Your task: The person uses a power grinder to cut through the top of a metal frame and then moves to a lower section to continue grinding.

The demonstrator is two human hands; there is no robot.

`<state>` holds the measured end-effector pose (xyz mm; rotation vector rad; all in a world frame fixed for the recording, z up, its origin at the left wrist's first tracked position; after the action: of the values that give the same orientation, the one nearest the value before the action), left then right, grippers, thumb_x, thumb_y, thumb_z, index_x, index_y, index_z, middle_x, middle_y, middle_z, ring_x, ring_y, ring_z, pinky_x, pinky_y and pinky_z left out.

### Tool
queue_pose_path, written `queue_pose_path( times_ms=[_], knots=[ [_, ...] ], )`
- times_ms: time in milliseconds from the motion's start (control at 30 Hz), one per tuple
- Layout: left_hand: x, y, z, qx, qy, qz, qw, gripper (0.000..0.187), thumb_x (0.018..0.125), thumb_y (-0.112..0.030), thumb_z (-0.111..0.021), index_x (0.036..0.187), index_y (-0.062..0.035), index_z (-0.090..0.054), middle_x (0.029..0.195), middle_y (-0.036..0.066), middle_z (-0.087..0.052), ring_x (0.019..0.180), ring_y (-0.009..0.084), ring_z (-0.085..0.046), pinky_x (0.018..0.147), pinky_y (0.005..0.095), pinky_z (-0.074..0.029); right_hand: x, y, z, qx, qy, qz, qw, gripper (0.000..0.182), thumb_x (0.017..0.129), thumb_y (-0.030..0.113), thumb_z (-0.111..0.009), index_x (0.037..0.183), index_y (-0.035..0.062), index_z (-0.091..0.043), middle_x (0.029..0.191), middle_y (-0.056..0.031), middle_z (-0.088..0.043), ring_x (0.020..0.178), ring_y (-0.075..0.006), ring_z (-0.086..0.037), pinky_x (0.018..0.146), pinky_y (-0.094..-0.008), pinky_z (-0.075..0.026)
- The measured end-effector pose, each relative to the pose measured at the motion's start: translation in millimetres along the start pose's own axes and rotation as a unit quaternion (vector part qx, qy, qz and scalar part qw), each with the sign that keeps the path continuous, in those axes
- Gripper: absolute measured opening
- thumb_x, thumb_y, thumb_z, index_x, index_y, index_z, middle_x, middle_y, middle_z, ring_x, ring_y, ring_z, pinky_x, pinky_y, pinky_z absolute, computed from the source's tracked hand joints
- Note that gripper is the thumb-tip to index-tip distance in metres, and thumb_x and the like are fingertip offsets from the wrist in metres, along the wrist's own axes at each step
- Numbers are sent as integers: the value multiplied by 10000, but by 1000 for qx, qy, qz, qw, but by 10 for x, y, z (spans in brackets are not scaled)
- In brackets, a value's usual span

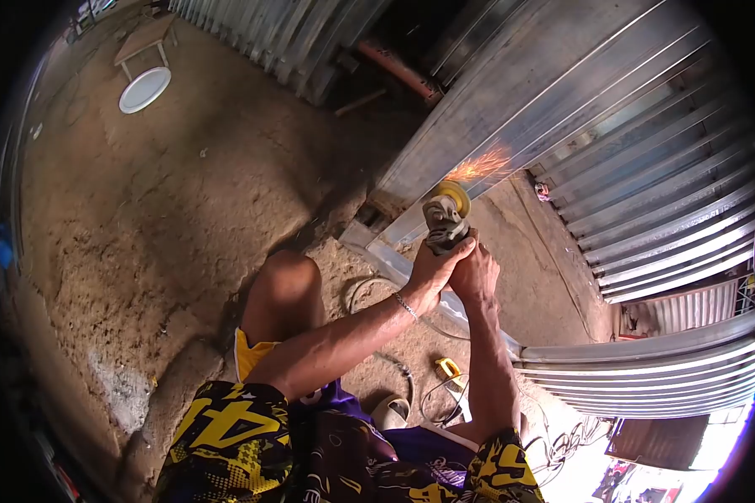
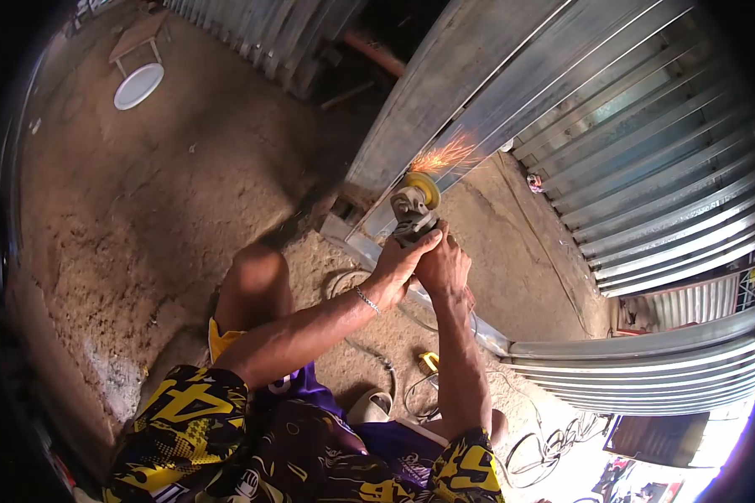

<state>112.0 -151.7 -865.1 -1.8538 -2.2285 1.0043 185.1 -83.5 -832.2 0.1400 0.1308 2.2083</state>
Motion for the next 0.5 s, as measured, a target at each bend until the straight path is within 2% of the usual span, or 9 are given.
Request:
queue_pose_path(
  times_ms=[100, 433, 500],
  knots=[
    [-18, -56, -38, -17, 0, 17, 1000, 586, 860, -360, -864, 1324, -130, -590, 1277, 36, -652, 1181, 174, -623, 890, 433, -574, 24, 28, 56, -4, -4, 14, 1000, 395, 927, 293, -633, 1207, 60, -480, 887, -239, -725, 820, -454, -724, 686, -563, -565],
    [-34, -105, -164, -36, 20, 9, 999, 563, 855, -361, -868, 1298, -125, -612, 1247, 30, -663, 1134, 169, -653, 838, 414, -604, 60, 81, 291, -43, -4, 11, 999, 375, 939, 300, -621, 1189, 58, -480, 906, -235, -729, 851, -455, -726, 711, -551, -569],
    [-47, -147, -192, -48, 20, 5, 999, 552, 838, -342, -886, 1259, -120, -606, 1191, 31, -675, 1049, 141, -680, 821, 349, -624, 51, 66, 305, -42, -10, 9, 999, 381, 939, 300, -622, 1194, 55, -478, 909, -236, -729, 852, -456, -725, 714, -551, -568]
  ],
)
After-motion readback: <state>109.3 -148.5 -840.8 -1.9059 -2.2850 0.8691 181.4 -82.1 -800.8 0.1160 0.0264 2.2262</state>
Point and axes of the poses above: each hand's wrist, its own x-axis towards the middle knuckle, its own z-axis out of the back of the hand, y = z × x, the point moved 2 cm from there along x, towards the middle knuckle
